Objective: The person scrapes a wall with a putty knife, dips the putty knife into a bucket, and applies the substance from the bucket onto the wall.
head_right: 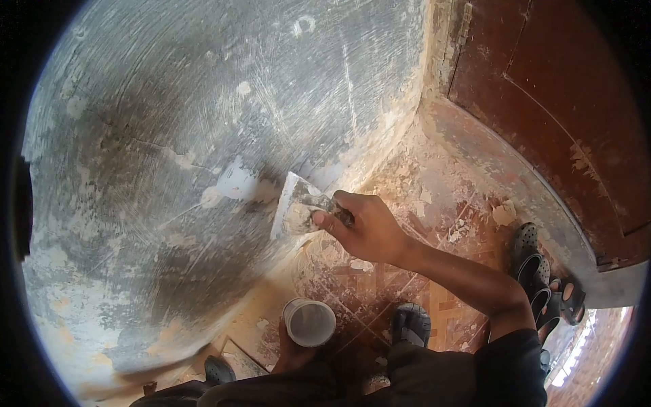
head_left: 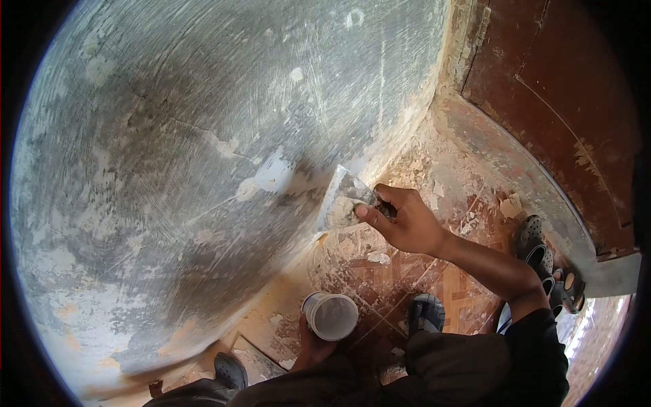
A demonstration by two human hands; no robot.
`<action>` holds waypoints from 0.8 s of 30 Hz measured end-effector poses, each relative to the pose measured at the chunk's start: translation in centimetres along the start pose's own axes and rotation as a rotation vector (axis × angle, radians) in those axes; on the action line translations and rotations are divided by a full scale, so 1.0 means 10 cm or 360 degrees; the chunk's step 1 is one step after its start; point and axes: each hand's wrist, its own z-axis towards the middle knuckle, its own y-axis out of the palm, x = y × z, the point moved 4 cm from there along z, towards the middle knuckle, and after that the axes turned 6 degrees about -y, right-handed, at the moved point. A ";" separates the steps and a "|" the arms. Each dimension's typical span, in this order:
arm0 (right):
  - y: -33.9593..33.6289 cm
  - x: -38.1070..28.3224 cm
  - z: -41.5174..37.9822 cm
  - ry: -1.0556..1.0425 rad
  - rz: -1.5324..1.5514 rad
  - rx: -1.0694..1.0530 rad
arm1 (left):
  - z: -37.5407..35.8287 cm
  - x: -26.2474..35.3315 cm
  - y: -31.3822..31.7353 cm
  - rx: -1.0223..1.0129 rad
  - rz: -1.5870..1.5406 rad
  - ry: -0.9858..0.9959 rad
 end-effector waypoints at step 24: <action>0.21 -0.09 0.95 -0.0844 -0.0720 0.0703 | 0.01 0.02 -0.08 0.0127 0.0021 -0.0005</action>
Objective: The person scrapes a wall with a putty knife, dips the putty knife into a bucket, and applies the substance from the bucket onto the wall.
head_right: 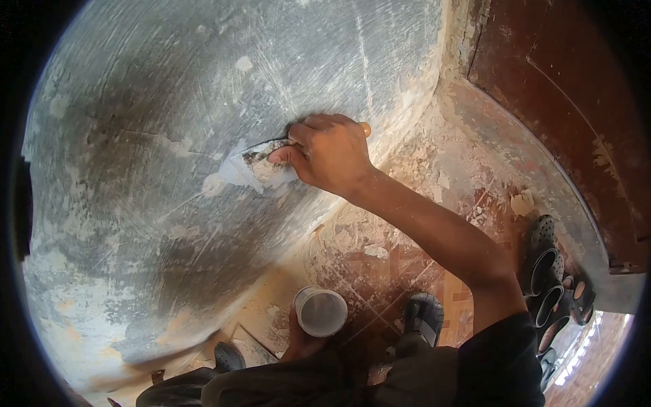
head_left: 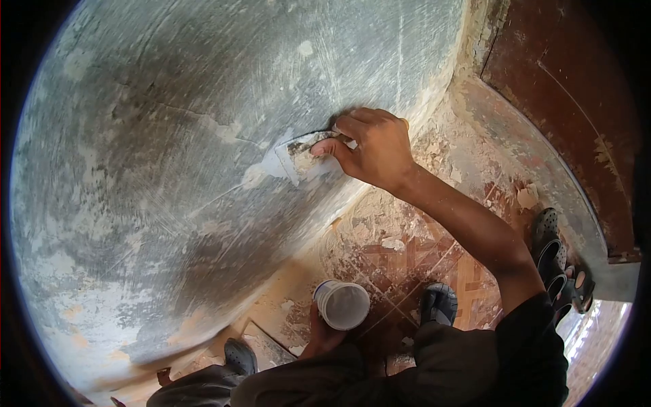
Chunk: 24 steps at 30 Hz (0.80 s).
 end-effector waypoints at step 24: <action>-0.18 -0.11 -0.64 -0.0419 -0.0159 -0.0447 | -0.08 -0.06 0.11 -0.0162 0.0033 0.0038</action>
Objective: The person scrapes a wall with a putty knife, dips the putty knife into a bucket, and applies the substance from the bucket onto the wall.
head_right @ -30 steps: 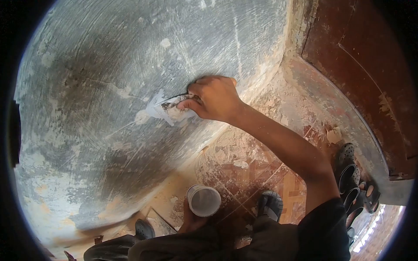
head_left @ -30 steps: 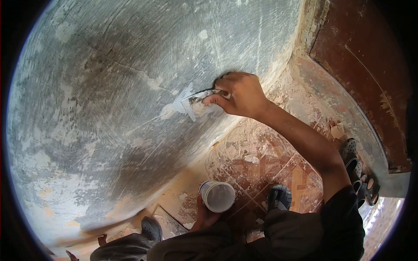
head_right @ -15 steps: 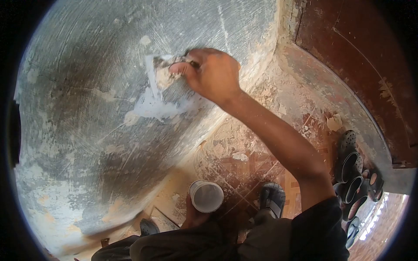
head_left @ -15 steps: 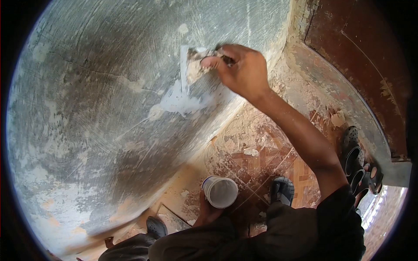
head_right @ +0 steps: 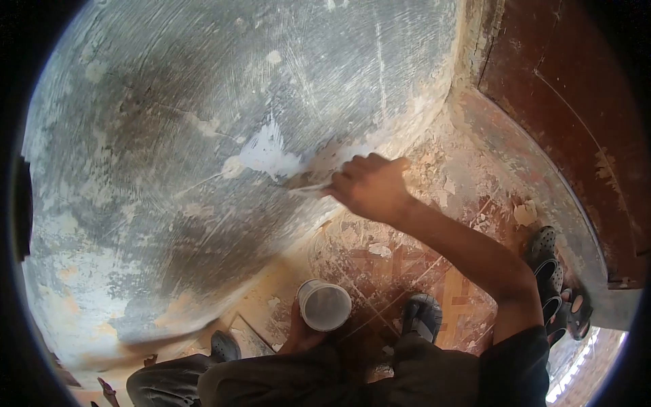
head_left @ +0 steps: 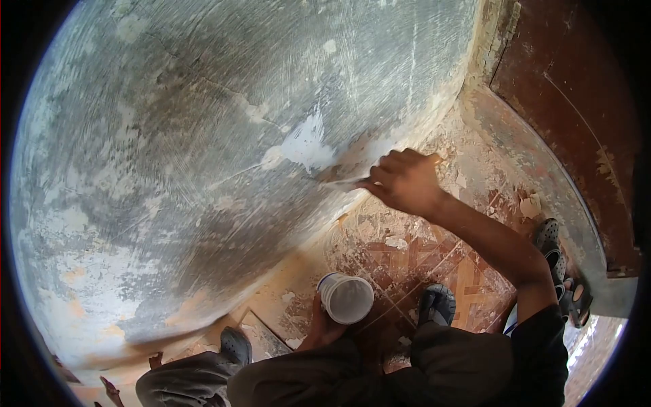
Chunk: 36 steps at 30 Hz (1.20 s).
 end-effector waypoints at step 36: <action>-0.30 0.49 0.07 0.0477 0.0309 -0.0390 | -0.01 -0.02 0.15 0.0130 0.0021 0.0056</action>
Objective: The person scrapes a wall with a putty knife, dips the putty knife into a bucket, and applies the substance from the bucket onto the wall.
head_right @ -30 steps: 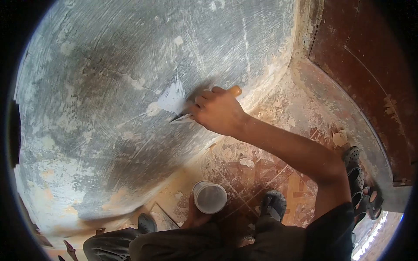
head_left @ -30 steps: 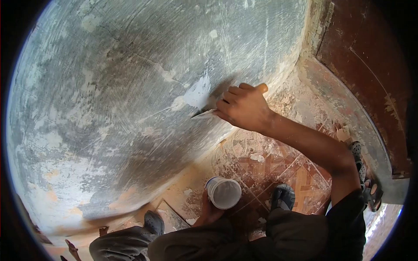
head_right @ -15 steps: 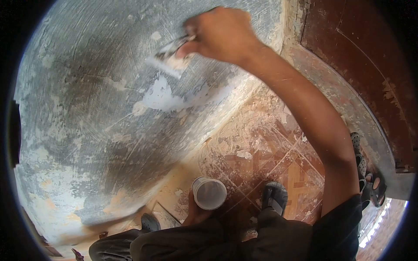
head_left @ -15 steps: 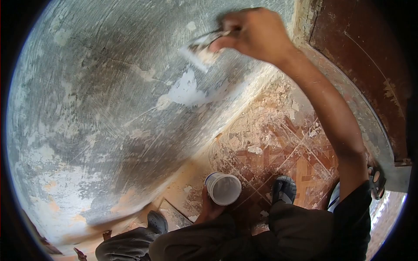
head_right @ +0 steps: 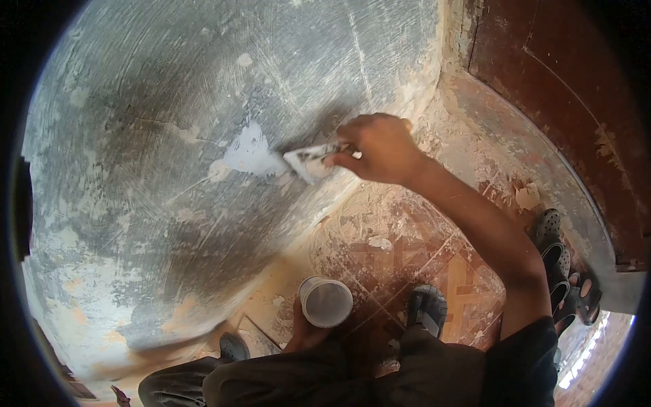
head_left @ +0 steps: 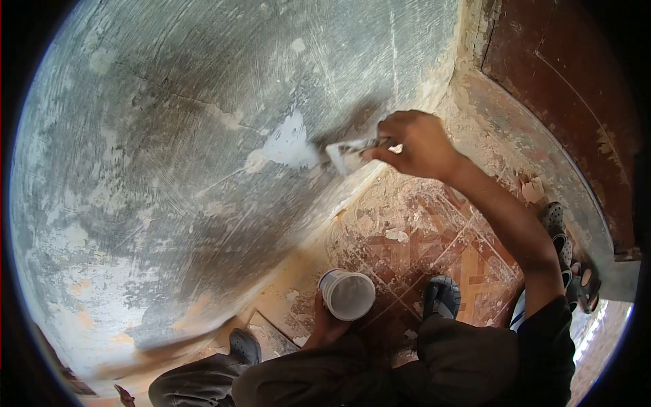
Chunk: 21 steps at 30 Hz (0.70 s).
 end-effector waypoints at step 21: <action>0.27 -0.32 -0.14 0.0897 0.3085 -0.0232 | 0.18 0.04 -0.45 -0.0260 0.0004 -0.0044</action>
